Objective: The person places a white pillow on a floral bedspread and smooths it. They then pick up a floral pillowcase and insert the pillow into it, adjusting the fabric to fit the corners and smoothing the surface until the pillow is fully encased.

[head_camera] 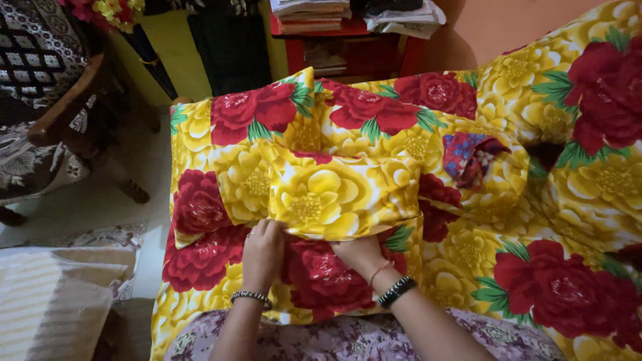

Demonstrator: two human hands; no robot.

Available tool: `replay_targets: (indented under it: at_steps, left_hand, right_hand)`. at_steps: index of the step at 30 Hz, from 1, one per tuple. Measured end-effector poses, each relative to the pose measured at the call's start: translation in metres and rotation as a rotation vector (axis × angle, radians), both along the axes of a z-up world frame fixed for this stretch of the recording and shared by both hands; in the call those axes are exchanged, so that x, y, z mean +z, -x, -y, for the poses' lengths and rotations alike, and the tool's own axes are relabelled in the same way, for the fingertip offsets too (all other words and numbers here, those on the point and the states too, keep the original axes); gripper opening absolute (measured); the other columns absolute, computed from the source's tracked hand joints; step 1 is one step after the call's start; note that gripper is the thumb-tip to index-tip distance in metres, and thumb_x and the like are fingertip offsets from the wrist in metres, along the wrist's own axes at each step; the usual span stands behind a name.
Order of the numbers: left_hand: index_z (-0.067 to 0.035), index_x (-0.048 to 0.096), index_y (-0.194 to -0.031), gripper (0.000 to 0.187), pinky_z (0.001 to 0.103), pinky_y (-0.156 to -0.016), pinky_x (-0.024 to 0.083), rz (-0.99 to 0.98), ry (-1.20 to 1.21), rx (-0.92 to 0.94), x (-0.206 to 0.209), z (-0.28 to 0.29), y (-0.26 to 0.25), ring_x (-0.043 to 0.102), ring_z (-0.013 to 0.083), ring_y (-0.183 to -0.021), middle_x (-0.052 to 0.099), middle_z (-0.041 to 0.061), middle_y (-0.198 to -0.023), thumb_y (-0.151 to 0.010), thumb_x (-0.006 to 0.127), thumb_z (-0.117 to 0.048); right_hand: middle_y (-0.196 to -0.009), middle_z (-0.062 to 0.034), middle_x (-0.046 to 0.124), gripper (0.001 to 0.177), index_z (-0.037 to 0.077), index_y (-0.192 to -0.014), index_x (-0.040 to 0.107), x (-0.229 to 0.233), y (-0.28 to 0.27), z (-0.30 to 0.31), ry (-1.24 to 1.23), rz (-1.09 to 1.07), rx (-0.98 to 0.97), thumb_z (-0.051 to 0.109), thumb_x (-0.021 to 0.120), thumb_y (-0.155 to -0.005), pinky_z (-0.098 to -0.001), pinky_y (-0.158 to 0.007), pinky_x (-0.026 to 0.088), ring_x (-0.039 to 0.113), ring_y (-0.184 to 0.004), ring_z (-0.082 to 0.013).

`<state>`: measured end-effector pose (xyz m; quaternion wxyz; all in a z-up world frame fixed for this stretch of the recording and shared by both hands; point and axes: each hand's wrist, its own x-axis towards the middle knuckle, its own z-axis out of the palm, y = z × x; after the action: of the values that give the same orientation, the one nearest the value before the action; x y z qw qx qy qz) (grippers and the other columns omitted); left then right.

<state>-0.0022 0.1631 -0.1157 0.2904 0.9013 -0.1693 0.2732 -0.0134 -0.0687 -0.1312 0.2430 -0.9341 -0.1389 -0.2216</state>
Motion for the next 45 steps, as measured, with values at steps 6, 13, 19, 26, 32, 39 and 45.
replay_targets:
  at_steps: [6,13,19,26,32,39,45]
  left_hand:
    - [-0.008,0.066,-0.102,0.018,0.045,-0.079,0.051,-0.136,0.13,-0.083,0.012,-0.002,0.005,0.065,0.0338,-0.093,0.068,0.012,-0.101,-0.085,0.067,-0.016]
    - [-0.011,0.077,-0.082,0.029,0.05,-0.08,0.047,-0.261,-0.154,-0.333,0.054,0.018,0.017,0.07,0.0316,-0.084,0.073,0.01,-0.084,-0.081,0.069,-0.039]
    - [-0.009,0.078,-0.086,0.039,0.046,-0.064,0.054,-0.411,-0.006,-0.395,0.091,0.057,0.025,0.069,0.0368,-0.07,0.071,0.016,-0.075,-0.088,0.07,-0.048]
    - [-0.013,0.078,-0.088,0.019,0.043,-0.079,0.054,-0.107,-0.196,-0.518,0.087,0.072,0.023,0.067,0.0322,-0.093,0.069,0.011,-0.103,-0.077,0.08,-0.028]
    - [-0.013,0.076,-0.082,0.02,0.046,-0.092,0.045,0.099,-0.269,-0.476,0.075,0.109,0.022,0.056,0.0322,-0.114,0.062,0.012,-0.124,-0.067,0.079,-0.026]
    - [-0.015,0.075,-0.091,0.007,0.042,-0.093,0.048,-0.048,-0.416,-0.377,0.045,0.133,0.005,0.062,0.0263,-0.107,0.068,0.002,-0.107,-0.086,0.071,-0.018]
    - [-0.012,0.077,-0.091,0.015,0.046,-0.08,0.055,-0.279,-0.168,-0.469,0.036,0.122,-0.005,0.07,0.035,-0.088,0.073,0.012,-0.091,-0.08,0.073,-0.022]
  right_hand:
    - [-0.099,-0.0173,0.073,0.044,0.007,-0.111,0.073,0.059,0.042,-0.006,0.133,-0.127,-0.035,0.038,0.077,-0.08,-0.0531,-0.086,0.047,0.067,-0.095,-0.0374]
    - [-0.086,-0.0121,0.074,0.03,0.009,-0.093,0.074,0.079,0.071,0.008,-0.01,-0.267,0.095,0.035,0.08,-0.079,-0.0462,-0.082,0.05,0.07,-0.088,-0.0326]
    - [-0.087,-0.0089,0.074,0.025,0.01,-0.088,0.073,0.091,0.066,0.031,-0.176,-0.119,0.106,0.033,0.08,-0.081,-0.042,-0.083,0.052,0.071,-0.086,-0.0293]
    - [-0.097,-0.0115,0.067,0.025,0.009,-0.088,0.074,0.082,0.063,0.097,-0.055,-0.14,0.016,0.024,0.084,-0.071,-0.0439,-0.084,0.053,0.067,-0.096,-0.0332]
    - [-0.125,-0.0129,0.064,0.016,0.008,-0.083,0.069,0.072,0.057,0.099,-0.122,0.06,0.04,0.012,0.079,-0.071,-0.0445,-0.091,0.052,0.067,-0.107,-0.0348]
    - [-0.101,-0.0108,0.074,0.015,0.006,-0.095,0.071,0.058,0.034,0.095,-0.169,-0.164,-0.002,0.009,0.074,-0.08,-0.0369,-0.087,0.056,0.071,-0.097,-0.0304]
    - [-0.095,-0.0128,0.075,0.015,0.005,-0.092,0.074,0.028,0.029,0.086,-0.284,-0.114,-0.046,0.006,0.074,-0.076,-0.038,-0.082,0.055,0.071,-0.092,-0.0305]
